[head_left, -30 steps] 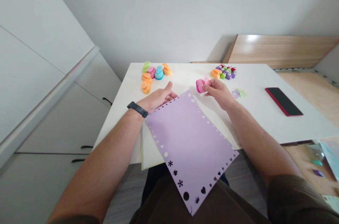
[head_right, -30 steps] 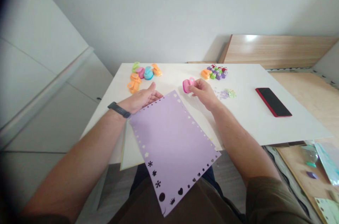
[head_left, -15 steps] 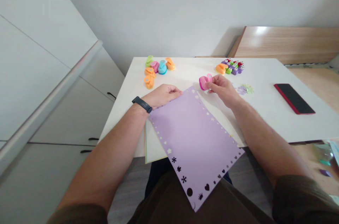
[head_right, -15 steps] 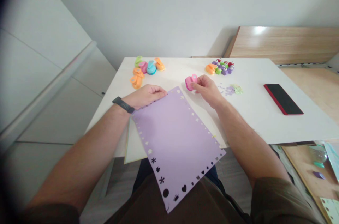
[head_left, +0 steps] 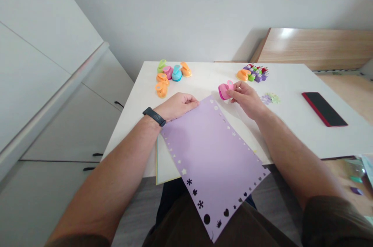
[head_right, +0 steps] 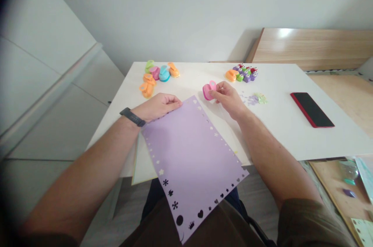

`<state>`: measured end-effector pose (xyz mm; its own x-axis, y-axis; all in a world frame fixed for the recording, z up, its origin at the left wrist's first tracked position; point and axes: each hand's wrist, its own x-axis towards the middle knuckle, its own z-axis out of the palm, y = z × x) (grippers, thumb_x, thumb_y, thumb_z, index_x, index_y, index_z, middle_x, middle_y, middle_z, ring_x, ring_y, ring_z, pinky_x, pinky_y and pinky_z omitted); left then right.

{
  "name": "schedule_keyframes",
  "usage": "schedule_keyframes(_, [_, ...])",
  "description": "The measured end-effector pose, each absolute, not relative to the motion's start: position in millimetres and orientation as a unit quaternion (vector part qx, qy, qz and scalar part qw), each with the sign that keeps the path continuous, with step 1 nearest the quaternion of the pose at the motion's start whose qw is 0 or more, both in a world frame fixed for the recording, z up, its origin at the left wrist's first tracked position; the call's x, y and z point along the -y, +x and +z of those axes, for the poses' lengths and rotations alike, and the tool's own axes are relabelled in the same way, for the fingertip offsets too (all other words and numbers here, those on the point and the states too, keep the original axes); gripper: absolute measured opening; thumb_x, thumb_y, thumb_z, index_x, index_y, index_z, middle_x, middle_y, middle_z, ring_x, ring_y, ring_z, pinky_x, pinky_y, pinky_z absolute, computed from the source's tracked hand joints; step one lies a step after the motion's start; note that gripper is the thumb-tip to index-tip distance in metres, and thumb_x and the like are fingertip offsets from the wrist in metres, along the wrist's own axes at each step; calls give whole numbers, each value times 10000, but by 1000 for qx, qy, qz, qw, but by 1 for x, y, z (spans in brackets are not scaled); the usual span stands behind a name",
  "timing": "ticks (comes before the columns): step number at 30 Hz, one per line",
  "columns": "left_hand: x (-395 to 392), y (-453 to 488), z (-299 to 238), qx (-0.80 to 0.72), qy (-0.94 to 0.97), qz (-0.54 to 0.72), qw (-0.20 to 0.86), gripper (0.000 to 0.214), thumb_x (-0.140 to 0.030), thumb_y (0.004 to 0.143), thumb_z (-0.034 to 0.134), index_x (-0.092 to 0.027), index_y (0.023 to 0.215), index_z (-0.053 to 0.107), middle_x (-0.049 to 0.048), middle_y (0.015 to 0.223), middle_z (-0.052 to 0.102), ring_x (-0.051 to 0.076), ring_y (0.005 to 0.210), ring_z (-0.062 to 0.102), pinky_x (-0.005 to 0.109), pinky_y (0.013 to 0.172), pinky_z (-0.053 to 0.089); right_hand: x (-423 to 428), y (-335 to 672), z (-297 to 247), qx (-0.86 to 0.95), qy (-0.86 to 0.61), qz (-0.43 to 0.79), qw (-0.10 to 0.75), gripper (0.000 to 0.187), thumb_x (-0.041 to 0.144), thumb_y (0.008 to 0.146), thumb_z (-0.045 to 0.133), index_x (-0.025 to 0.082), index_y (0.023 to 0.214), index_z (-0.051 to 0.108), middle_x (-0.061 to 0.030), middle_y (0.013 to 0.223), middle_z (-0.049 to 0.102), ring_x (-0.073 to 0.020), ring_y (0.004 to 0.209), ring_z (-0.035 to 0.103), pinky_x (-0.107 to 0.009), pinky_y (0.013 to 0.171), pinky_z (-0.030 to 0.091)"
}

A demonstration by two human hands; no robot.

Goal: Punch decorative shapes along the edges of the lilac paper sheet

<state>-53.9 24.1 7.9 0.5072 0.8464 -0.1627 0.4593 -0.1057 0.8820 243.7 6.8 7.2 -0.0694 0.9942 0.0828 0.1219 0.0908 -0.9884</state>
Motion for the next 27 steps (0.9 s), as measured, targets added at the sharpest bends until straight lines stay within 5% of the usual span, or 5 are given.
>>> schedule_keyframes(16, [-24, -53, 13, -451, 717, 205, 490, 438, -590, 886, 665, -172, 984, 750, 25, 852, 740, 149, 721, 624, 259, 658, 468, 2, 243, 18, 501, -455, 581, 452, 482, 388, 721, 910, 255, 1056, 590, -13, 932, 685, -174, 822, 628, -336, 749, 491])
schedule_keyframes(27, [-24, -53, 12, -453, 713, 215, 490, 399, -562, 901, 662, -174, 953, 738, 17, 846, 715, 148, 727, 599, 262, 666, 441, 5, 241, 19, 528, -419, 606, 422, 333, 433, 863, 817, 232, 1094, 686, -40, 997, 676, -162, 799, 567, -330, 715, 454])
